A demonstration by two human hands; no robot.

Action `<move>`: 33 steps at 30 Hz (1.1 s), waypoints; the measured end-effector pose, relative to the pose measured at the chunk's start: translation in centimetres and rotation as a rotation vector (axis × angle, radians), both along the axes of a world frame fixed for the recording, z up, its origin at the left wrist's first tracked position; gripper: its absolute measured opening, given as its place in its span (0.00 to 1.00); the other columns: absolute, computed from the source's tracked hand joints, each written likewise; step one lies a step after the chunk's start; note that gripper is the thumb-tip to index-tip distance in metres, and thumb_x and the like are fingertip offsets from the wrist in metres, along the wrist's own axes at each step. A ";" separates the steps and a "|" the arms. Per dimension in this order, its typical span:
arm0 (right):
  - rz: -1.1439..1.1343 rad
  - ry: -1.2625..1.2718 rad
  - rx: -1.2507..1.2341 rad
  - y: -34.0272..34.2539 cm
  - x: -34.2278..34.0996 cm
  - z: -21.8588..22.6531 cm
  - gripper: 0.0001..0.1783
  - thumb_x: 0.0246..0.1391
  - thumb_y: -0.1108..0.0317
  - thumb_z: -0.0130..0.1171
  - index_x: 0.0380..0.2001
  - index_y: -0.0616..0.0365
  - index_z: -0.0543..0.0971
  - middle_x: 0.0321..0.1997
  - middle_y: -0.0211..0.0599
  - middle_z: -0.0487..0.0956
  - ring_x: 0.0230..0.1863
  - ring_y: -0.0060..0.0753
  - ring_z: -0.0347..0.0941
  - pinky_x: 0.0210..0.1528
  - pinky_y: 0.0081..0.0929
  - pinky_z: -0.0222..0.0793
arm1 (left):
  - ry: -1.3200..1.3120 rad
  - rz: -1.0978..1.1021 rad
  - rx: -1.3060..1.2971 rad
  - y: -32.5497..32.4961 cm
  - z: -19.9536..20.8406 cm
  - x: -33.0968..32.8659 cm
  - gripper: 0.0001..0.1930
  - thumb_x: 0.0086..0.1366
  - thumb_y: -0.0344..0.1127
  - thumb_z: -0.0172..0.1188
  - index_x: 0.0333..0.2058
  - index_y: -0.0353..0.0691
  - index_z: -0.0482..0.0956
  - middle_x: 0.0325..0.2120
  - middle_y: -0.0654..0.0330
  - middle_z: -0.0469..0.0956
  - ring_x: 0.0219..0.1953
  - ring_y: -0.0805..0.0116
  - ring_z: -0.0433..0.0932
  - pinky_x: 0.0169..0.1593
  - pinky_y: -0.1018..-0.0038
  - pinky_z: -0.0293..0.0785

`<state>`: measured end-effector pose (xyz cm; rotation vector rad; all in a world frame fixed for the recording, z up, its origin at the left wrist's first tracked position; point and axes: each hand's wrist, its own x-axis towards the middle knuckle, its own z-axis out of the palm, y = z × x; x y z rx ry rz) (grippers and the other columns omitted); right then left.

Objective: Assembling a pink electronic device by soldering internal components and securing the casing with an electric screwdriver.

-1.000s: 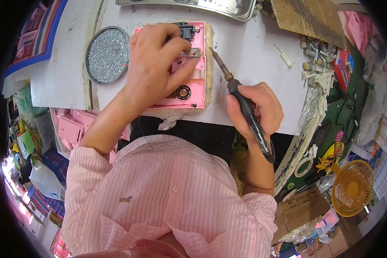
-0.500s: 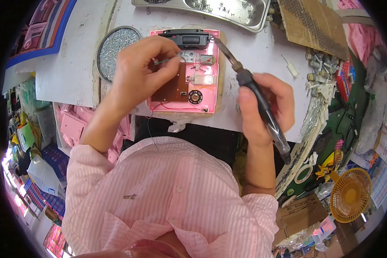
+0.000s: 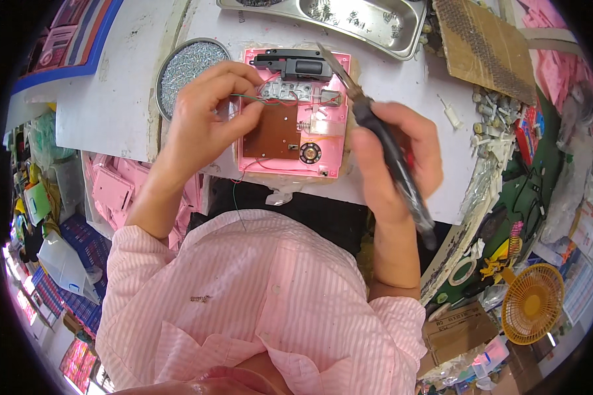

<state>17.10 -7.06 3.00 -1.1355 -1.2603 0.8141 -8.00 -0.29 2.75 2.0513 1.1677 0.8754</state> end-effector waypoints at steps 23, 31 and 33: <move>0.090 0.165 -0.152 4.5 -4.5 -0.5 0.30 0.54 0.86 0.63 0.60 0.63 0.71 0.44 0.41 0.81 0.45 0.31 0.81 0.50 0.27 0.82 | -0.244 0.049 -0.387 -0.2 -0.7 3.3 0.05 0.66 0.28 0.65 0.36 0.32 0.85 0.27 0.59 0.84 0.23 0.78 0.79 0.28 0.82 0.74; 0.020 0.049 -0.091 3.3 -3.8 -0.6 0.26 0.54 0.82 0.67 0.56 0.62 0.74 0.40 0.35 0.81 0.40 0.20 0.78 0.44 0.17 0.76 | -0.132 -0.047 -0.127 0.6 -0.7 2.6 0.06 0.62 0.29 0.65 0.33 0.32 0.82 0.31 0.57 0.79 0.32 0.67 0.78 0.37 0.73 0.74; -0.022 -0.111 -0.005 2.2 -1.5 -0.3 0.24 0.53 0.80 0.68 0.54 0.64 0.75 0.39 0.34 0.81 0.40 0.18 0.77 0.43 0.15 0.73 | -0.087 -0.034 -0.053 0.8 -0.9 2.7 0.05 0.62 0.29 0.65 0.33 0.32 0.81 0.31 0.57 0.77 0.32 0.66 0.78 0.37 0.73 0.74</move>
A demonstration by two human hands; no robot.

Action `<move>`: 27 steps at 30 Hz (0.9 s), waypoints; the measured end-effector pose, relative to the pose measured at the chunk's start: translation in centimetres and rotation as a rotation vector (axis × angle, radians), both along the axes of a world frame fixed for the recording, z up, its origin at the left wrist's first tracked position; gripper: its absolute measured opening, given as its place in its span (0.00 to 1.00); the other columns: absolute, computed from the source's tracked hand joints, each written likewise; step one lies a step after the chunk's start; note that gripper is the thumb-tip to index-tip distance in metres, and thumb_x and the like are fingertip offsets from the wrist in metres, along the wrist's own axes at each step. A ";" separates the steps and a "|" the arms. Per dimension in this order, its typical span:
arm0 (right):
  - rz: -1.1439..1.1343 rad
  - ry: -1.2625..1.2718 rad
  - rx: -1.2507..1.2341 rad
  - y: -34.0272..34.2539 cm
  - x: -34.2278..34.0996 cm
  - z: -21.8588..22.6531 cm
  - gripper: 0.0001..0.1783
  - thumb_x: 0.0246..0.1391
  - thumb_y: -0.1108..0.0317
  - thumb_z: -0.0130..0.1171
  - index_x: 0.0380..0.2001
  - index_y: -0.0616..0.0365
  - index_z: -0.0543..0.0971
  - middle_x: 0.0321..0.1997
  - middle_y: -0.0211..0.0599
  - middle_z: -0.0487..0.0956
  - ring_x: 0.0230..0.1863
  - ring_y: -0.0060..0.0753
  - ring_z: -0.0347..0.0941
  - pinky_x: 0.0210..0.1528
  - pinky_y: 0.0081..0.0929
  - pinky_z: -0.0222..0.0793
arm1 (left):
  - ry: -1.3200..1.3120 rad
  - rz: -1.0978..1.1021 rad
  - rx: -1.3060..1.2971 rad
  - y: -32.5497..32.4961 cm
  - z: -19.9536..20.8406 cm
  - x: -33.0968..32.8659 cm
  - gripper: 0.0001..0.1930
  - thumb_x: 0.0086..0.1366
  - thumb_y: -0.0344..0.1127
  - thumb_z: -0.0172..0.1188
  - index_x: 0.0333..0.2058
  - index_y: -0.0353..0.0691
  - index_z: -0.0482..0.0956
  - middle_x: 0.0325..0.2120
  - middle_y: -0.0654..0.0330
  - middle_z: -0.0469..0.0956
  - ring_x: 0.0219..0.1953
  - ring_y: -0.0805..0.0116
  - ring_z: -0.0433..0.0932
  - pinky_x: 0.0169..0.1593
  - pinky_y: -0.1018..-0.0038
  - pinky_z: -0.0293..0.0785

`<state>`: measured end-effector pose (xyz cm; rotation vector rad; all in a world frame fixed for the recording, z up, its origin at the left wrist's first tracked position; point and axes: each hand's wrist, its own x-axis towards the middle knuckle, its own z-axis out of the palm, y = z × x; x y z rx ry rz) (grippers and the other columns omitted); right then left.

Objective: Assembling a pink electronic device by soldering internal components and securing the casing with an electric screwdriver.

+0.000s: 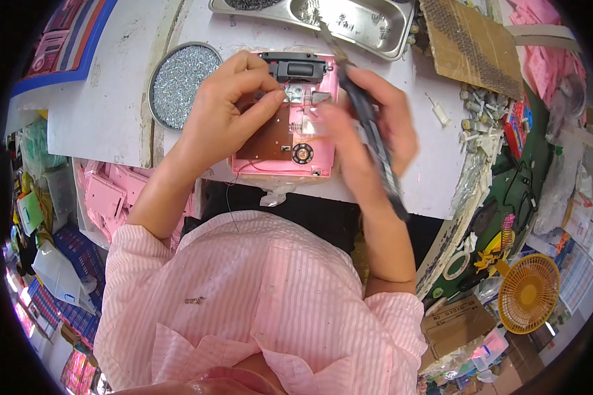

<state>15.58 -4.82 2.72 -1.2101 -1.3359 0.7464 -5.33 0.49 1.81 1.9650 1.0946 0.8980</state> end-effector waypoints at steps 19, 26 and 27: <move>0.121 -0.214 -0.086 -1.1 2.7 0.5 0.14 0.50 0.72 0.73 0.40 0.63 0.81 0.27 0.29 0.82 0.23 0.13 0.70 0.24 0.13 0.62 | 0.155 0.099 0.129 0.5 -1.4 0.9 0.07 0.58 0.30 0.66 0.28 0.33 0.79 0.28 0.57 0.73 0.28 0.61 0.75 0.33 0.69 0.72; 0.116 -0.199 -0.128 -1.1 2.7 0.5 0.14 0.49 0.71 0.73 0.39 0.62 0.82 0.27 0.30 0.82 0.24 0.15 0.72 0.25 0.14 0.64 | 0.167 0.110 0.099 0.4 -1.4 0.9 0.07 0.58 0.31 0.66 0.28 0.34 0.79 0.28 0.55 0.74 0.29 0.57 0.76 0.34 0.66 0.73; 0.122 -0.202 -0.121 -1.1 2.7 0.5 0.14 0.49 0.71 0.73 0.39 0.61 0.82 0.27 0.30 0.82 0.24 0.16 0.73 0.25 0.14 0.64 | 0.164 0.110 0.089 0.4 -1.3 0.9 0.07 0.58 0.31 0.65 0.28 0.34 0.79 0.28 0.55 0.74 0.29 0.56 0.76 0.34 0.66 0.73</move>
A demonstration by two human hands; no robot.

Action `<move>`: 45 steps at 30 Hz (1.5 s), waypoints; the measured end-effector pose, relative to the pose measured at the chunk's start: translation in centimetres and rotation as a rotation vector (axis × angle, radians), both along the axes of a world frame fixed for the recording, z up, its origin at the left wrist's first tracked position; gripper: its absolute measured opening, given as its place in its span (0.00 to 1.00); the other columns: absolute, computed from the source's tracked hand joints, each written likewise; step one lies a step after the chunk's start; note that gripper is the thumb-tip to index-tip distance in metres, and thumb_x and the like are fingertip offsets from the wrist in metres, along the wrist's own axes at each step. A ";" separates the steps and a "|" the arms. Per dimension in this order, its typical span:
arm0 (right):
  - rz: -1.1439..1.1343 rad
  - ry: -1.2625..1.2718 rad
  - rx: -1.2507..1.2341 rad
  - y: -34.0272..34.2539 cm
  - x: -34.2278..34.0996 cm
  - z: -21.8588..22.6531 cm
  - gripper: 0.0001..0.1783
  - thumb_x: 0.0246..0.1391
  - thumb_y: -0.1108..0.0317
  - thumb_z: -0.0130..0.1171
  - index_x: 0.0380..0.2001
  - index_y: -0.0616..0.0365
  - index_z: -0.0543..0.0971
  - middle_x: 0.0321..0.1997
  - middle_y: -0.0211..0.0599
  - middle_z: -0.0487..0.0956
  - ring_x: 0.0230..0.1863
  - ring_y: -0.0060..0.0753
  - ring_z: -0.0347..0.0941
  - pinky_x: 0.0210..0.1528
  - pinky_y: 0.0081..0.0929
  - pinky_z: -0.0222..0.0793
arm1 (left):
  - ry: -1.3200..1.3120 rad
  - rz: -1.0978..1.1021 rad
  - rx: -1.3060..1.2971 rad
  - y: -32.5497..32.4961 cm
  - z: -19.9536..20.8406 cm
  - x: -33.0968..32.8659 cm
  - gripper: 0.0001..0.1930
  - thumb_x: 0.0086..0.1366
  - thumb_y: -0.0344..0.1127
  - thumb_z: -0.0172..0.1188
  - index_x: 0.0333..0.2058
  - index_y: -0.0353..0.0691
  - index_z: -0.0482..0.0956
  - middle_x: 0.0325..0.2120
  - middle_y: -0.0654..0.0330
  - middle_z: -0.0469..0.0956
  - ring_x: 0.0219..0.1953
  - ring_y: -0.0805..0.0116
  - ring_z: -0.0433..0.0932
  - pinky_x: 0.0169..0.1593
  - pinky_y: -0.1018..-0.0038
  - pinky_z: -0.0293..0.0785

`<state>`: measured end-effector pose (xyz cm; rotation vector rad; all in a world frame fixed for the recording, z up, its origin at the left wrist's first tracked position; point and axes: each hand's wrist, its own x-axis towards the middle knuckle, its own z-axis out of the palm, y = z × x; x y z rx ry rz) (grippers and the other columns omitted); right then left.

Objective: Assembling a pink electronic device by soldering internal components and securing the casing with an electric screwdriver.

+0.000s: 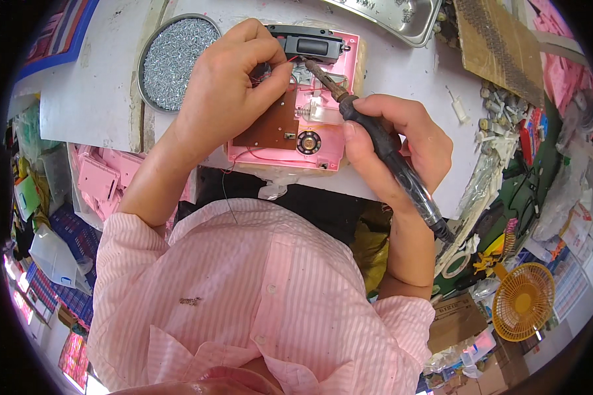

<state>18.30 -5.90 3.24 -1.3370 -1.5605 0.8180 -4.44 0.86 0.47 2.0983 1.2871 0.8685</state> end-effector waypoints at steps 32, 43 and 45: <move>0.153 -0.084 0.034 2.9 0.7 0.7 0.11 0.51 0.70 0.69 0.37 0.62 0.81 0.18 0.23 0.75 0.18 0.09 0.63 0.21 0.12 0.53 | -0.052 0.047 0.116 -0.1 -0.8 0.2 0.08 0.55 0.33 0.68 0.24 0.37 0.79 0.28 0.56 0.74 0.27 0.55 0.77 0.31 0.63 0.75; 0.170 -0.105 0.052 3.2 0.7 0.7 0.10 0.50 0.72 0.69 0.37 0.62 0.82 0.18 0.22 0.74 0.18 0.08 0.62 0.21 0.12 0.52 | -0.045 0.060 0.164 -0.2 -1.0 0.1 0.07 0.54 0.32 0.67 0.24 0.37 0.78 0.28 0.56 0.74 0.26 0.56 0.77 0.30 0.64 0.76; 0.171 -0.105 0.064 3.2 0.6 0.7 0.10 0.50 0.72 0.69 0.37 0.62 0.82 0.18 0.22 0.74 0.18 0.08 0.62 0.21 0.12 0.52 | -0.049 0.065 0.160 -0.2 -1.0 0.1 0.07 0.54 0.32 0.67 0.25 0.37 0.78 0.28 0.56 0.74 0.26 0.56 0.77 0.30 0.64 0.76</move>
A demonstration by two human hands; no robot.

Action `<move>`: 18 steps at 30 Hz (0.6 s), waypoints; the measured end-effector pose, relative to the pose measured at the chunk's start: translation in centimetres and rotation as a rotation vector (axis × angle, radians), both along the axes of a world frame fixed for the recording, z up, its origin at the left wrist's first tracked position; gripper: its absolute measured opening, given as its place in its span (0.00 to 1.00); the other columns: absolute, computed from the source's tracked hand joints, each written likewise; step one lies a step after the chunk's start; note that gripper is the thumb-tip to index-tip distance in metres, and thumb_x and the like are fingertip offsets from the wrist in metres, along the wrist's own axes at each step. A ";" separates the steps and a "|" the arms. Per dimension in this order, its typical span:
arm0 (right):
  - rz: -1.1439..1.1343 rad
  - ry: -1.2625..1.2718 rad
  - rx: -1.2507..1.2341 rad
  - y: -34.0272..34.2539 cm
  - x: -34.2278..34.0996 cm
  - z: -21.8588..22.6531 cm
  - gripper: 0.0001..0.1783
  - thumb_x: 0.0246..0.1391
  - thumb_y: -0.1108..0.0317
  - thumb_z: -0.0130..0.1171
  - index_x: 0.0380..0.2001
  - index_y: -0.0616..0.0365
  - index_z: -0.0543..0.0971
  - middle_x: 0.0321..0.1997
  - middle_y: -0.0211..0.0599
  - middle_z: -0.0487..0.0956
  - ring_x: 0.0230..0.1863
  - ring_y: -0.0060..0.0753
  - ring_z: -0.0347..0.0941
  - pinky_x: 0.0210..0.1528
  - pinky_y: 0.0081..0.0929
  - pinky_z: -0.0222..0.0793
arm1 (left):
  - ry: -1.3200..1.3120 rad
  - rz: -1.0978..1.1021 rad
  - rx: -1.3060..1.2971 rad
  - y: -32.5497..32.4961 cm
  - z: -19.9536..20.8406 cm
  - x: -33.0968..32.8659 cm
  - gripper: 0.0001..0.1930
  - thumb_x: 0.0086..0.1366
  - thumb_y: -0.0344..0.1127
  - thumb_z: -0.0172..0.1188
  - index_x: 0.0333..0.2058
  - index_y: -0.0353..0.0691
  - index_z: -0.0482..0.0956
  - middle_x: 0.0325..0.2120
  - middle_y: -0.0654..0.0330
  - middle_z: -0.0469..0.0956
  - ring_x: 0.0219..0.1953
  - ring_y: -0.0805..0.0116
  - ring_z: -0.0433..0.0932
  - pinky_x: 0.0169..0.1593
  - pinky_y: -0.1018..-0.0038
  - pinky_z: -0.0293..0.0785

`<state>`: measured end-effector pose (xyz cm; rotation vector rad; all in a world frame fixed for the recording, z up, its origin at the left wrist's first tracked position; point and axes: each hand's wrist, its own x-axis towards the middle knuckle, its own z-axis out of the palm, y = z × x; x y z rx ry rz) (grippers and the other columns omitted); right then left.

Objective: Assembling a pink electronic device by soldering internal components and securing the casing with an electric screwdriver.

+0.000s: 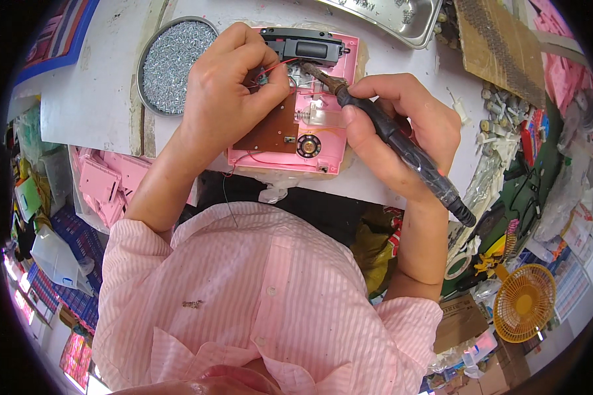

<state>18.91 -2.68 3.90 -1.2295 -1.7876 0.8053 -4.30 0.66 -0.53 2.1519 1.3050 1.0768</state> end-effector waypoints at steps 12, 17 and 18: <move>-0.011 -0.014 -0.014 -0.1 0.0 0.4 0.10 0.51 0.72 0.68 0.37 0.62 0.82 0.19 0.23 0.76 0.19 0.09 0.64 0.21 0.12 0.53 | 0.013 0.019 0.008 -0.1 -0.1 0.2 0.06 0.54 0.32 0.67 0.24 0.37 0.79 0.29 0.56 0.74 0.27 0.56 0.78 0.30 0.64 0.76; -0.010 -0.004 -0.014 -0.2 0.0 0.4 0.10 0.50 0.72 0.68 0.37 0.62 0.82 0.20 0.25 0.78 0.18 0.09 0.64 0.21 0.12 0.53 | 0.005 0.026 0.020 0.0 -0.3 0.2 0.06 0.54 0.32 0.67 0.24 0.37 0.79 0.29 0.56 0.74 0.26 0.56 0.78 0.30 0.64 0.77; -0.015 -0.005 -0.018 -0.2 0.0 0.5 0.10 0.50 0.72 0.69 0.37 0.63 0.82 0.20 0.24 0.78 0.19 0.09 0.64 0.21 0.12 0.53 | 0.004 0.024 0.024 0.0 -0.3 0.2 0.06 0.54 0.32 0.67 0.24 0.37 0.79 0.29 0.56 0.74 0.26 0.57 0.78 0.30 0.64 0.77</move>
